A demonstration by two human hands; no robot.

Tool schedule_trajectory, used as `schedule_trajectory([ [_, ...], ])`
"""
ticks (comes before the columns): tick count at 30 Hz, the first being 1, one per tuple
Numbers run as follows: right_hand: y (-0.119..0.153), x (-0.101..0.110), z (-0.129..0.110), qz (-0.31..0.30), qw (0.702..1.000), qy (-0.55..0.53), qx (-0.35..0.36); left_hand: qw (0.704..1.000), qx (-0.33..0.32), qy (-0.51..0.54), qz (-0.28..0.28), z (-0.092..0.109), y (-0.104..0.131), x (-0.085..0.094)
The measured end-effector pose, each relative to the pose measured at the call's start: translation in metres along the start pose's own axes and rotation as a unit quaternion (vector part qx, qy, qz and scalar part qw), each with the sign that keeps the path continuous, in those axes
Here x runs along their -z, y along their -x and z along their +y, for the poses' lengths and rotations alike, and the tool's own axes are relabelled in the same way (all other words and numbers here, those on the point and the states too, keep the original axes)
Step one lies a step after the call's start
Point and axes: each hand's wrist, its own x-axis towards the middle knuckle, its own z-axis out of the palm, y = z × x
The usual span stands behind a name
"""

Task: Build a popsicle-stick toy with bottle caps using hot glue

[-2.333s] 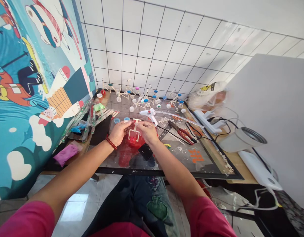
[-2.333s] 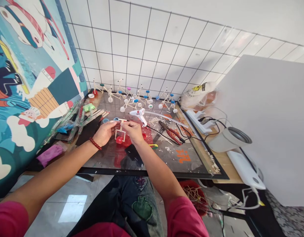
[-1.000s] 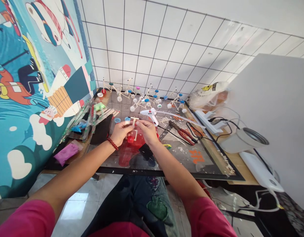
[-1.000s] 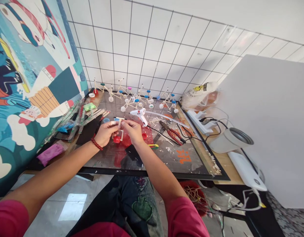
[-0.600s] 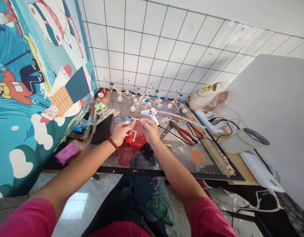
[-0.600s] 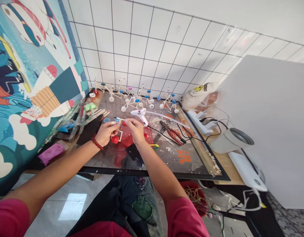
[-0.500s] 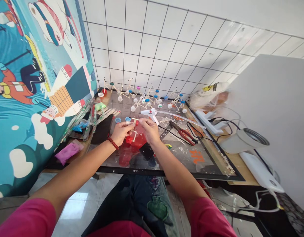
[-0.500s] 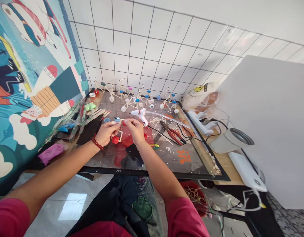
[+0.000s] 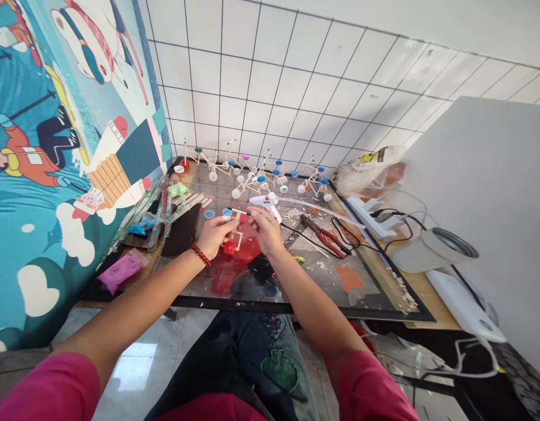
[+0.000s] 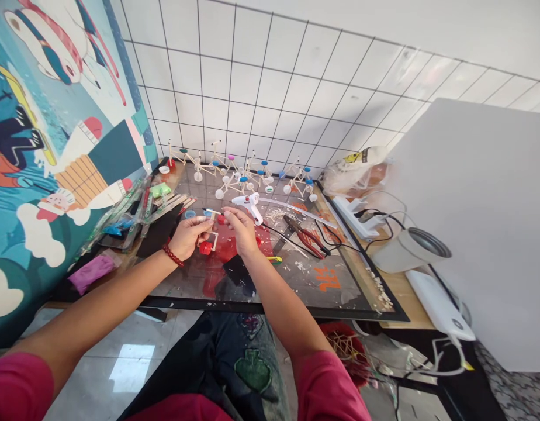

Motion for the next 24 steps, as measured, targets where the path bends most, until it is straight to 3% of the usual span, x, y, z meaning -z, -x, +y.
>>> schedule_trajectory([
  [10, 0.0013, -0.0024, 0.0062, -0.023, 1.000, 0.009, -0.010, 0.999, 0.004, 0.031, 0.021, 0.0003, -0.0040, 0.0025],
  [24, 0.0058, -0.0052, 0.0048, -0.077, 0.997, -0.005, -0.011, 1.000, 0.003, 0.013, -0.017, 0.0024, 0.0004, 0.0022],
])
